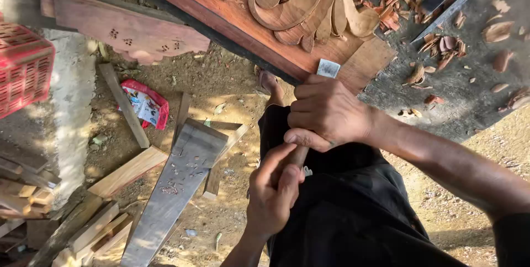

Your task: Carving intricate patterns into a wooden panel using various chisels and a hammer.

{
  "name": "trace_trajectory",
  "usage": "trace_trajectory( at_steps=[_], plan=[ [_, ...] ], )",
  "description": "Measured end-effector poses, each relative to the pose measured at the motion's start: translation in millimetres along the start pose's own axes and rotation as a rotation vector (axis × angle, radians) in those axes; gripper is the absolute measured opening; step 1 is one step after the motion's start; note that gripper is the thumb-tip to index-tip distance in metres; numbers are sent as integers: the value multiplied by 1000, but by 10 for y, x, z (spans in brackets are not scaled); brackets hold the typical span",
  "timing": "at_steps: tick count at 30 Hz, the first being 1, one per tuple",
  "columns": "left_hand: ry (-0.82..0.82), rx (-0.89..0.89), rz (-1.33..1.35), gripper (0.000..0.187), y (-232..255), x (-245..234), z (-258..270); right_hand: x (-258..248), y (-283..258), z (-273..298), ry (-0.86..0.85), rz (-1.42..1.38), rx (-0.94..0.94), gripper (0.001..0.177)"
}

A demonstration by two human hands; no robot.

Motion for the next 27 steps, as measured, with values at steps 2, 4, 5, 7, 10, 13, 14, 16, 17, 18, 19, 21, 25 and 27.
trace_trajectory(
  at_steps=[2, 4, 5, 7, 10, 13, 14, 16, 17, 18, 19, 21, 25, 27],
  plan=[
    [45, -6, 1, 48, 14, 9, -58, -13, 51, -59, -23, -6, -16, 45],
    [98, 36, -28, 43, 110, 71, -115, -43, 95, -86, -55, -39, -5, 45],
    [97, 32, -29, 43, 112, 124, -114, -57, 109, -75, -54, -41, -2, 45],
    [132, 107, -38, 40, 168, 210, -113, -81, 123, -65, -72, -60, -23, 40],
    [169, 129, -44, 39, 235, 259, -109, -83, 146, -41, -89, -87, -30, 38],
    [173, 70, -35, 39, 220, 256, -137, -50, 178, -30, -112, -75, -25, 39],
    [177, 69, -35, 39, 204, 251, -127, -56, 158, -37, -114, -79, -27, 39],
    [174, 76, -14, 37, 164, 238, -157, -79, 174, -58, -126, -76, 6, 39],
    [174, 68, -11, 37, 145, 241, -147, -83, 175, -56, -129, -81, 12, 39],
    [171, 78, 3, 37, 135, 247, -138, -86, 173, -52, -132, -91, 10, 38],
    [171, 97, 14, 36, 129, 241, -147, -92, 183, -70, -132, -98, -1, 37],
    [170, 95, 37, 36, 131, 243, -166, -96, 184, -66, -127, -99, 11, 37],
    [163, 85, 84, 36, 116, 262, -180, -104, 192, -51, -126, -85, 42, 38],
    [162, 75, 87, 36, 111, 262, -185, -112, 206, -56, -122, -84, 45, 37]
  ],
)
Point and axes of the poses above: each hand's wrist, its own z-axis away from the middle knuckle, its own x-axis out of the palm, y = z × x, the point moved 6 cm from there along -z, towards the middle knuckle, and after that the axes turned 4 degrees about x, right-handed, at the moved point
